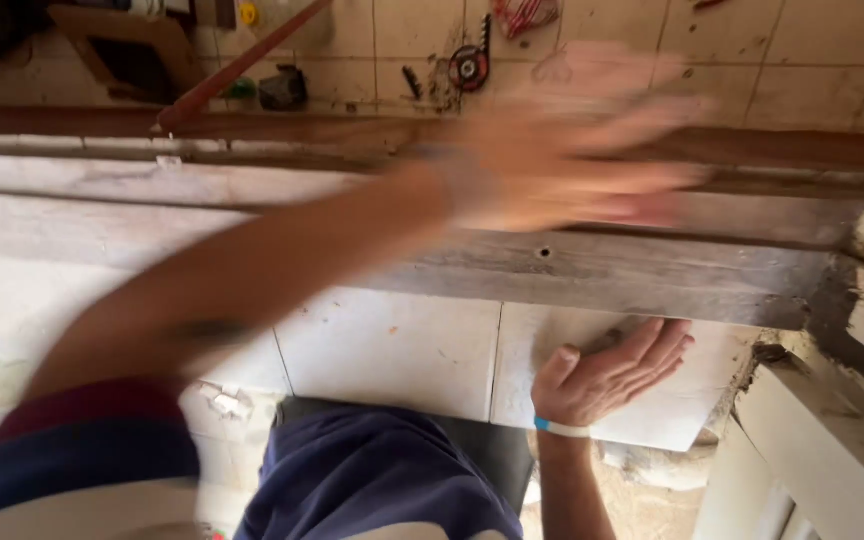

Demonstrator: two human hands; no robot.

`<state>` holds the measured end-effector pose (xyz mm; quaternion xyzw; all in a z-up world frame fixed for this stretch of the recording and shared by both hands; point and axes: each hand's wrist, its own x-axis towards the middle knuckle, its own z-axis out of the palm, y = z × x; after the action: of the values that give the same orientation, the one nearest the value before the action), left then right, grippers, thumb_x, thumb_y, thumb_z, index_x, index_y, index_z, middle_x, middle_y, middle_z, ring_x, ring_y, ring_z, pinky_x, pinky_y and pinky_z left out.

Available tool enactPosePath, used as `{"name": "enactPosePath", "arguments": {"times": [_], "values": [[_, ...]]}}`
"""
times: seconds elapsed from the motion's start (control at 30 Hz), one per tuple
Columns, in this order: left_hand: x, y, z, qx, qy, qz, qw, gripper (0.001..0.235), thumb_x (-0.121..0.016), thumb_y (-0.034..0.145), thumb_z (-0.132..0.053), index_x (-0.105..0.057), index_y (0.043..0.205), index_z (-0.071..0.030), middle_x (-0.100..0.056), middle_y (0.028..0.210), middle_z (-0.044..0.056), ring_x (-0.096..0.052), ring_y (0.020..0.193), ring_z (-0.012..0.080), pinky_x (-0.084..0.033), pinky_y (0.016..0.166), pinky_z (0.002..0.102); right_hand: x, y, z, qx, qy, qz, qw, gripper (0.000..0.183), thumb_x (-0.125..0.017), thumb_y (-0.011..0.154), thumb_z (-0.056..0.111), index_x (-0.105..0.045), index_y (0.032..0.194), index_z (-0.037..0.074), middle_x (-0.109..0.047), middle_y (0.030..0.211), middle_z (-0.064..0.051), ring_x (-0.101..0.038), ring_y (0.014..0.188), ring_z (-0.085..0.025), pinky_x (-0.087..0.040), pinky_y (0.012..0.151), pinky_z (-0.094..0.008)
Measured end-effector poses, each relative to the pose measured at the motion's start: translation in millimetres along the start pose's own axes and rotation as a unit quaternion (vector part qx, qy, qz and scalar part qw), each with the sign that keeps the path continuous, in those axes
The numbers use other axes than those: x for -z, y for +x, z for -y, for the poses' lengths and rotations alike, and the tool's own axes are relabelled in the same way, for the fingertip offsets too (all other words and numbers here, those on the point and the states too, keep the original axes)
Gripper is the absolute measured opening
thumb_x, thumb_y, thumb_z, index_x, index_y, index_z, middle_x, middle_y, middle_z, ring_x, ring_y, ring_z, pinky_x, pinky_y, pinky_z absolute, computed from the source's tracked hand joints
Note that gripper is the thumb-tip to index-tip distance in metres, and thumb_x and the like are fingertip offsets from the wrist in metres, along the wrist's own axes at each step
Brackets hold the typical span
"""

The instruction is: Sanding a wooden door frame or ledge with a piece of sandpaper.

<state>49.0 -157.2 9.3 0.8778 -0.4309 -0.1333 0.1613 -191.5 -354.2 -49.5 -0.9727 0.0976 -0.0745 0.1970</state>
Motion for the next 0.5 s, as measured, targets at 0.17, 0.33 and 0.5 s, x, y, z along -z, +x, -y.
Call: {"name": "enactPosePath", "arguments": {"times": [0.17,0.33,0.5], "values": [[20,2,-10,-0.076,-0.06,-0.028,0.995,0.055,-0.08,0.119,-0.033,-0.047,0.162,-0.022,-0.016,0.163,0.011,-0.001,0.145,0.03,-0.014,0.126,0.058,22,-7,13,-0.012,0.056,0.027,0.998,0.078,-0.021,0.108,0.057,-0.018,0.162,0.001,-0.018,0.169,-0.025,-0.018,0.158,-0.051,-0.016,0.129,-0.069],[45,-101,5,0.058,0.064,0.021,0.996,0.053,-0.058,0.11,-0.04,-0.052,0.16,-0.026,-0.022,0.171,0.011,-0.007,0.155,0.0316,-0.006,0.124,0.05,11,5,13,-0.006,0.037,0.005,0.999,0.088,-0.014,0.104,0.068,-0.025,0.159,0.001,-0.024,0.166,-0.026,-0.025,0.155,-0.048,-0.021,0.128,-0.072],[-34,73,-40,0.015,-0.003,-0.091,0.996,0.056,-0.066,0.119,-0.043,-0.036,0.165,-0.029,-0.01,0.17,0.006,-0.034,0.129,0.0178,-0.025,0.094,0.037,14,4,17,0.003,0.037,0.0,0.999,0.085,-0.015,0.105,0.061,-0.023,0.158,-0.004,-0.02,0.166,-0.029,-0.019,0.157,-0.051,-0.014,0.131,-0.066]]}}
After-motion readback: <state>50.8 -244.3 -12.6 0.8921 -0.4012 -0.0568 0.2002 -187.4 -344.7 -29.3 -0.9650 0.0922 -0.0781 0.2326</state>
